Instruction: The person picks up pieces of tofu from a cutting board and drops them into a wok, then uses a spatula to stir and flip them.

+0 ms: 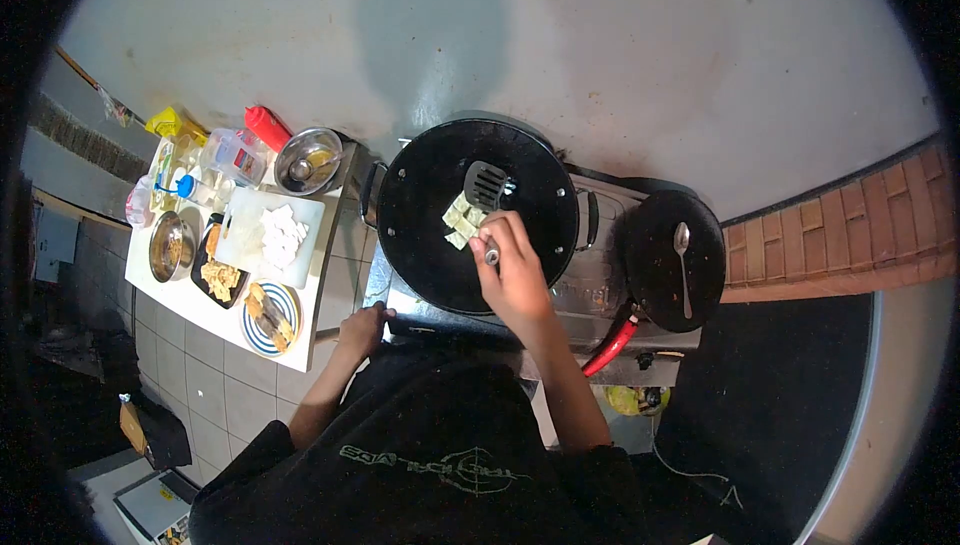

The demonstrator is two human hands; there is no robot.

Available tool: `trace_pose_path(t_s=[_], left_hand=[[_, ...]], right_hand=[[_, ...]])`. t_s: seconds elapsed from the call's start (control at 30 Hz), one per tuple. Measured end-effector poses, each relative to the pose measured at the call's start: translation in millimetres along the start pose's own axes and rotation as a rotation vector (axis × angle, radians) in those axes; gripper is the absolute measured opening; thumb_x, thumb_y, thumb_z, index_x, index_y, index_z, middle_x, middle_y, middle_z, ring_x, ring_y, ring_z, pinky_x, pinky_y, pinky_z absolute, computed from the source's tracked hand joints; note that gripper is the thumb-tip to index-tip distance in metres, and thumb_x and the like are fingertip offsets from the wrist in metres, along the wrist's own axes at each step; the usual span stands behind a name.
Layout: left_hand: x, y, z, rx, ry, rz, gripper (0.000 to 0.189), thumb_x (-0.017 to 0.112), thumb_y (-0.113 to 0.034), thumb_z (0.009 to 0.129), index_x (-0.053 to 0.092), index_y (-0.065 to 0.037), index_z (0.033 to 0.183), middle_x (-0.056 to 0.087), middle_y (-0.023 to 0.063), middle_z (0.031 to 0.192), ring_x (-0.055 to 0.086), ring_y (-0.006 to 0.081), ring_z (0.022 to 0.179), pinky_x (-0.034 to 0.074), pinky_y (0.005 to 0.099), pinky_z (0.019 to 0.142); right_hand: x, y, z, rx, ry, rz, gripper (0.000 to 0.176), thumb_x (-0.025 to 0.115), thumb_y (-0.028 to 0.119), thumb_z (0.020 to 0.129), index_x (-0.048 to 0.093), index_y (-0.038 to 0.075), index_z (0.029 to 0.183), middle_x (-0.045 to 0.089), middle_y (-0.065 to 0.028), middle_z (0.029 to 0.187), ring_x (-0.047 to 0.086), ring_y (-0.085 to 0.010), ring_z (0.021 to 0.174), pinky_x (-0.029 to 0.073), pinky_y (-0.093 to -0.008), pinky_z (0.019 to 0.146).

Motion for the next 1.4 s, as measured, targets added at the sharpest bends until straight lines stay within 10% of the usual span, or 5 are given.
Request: trace_pose_path(t_s=[0.3,1.4], left_hand=[[0.5,1.3,0.5,0.027,-0.043,-0.032,0.044,0.042,-0.044,0.101,0.06,-0.005,0.102,0.069,0.0228,0.088,0.069,0.0399,0.086,0.053,0.0526,0.075],[5.0,-0.9,0.7,0.072,-0.03,0.003,0.039,0.048,-0.041,0.098,0.057,-0.008,0.115,0.069,0.016,0.084,0.069,0.0336,0.078,0.053,0.0483,0.065]], right_hand=[[12.1,5.2,-1.5,-0.001,0.067,-0.187,0.011,0.058,0.005,0.092,0.051,-0.001,0.097,0.053,-0.0166,0.1,0.057,-0.039,0.092,0.047,-0.0445,0.079],[-22.0,-3.6,-24.0,0.095,0.045,-0.233,0.016,0.063,-0.005,0.087,0.051,-0.003,0.098,0.054,-0.0173,0.102,0.06,-0.0351,0.087,0.05,-0.0366,0.075]])
Point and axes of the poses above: each hand's wrist, its own z-axis towards the middle knuckle, its own x-axis out of the palm, y = z × x, the point moved 9 cm from there along z, towards the middle knuckle
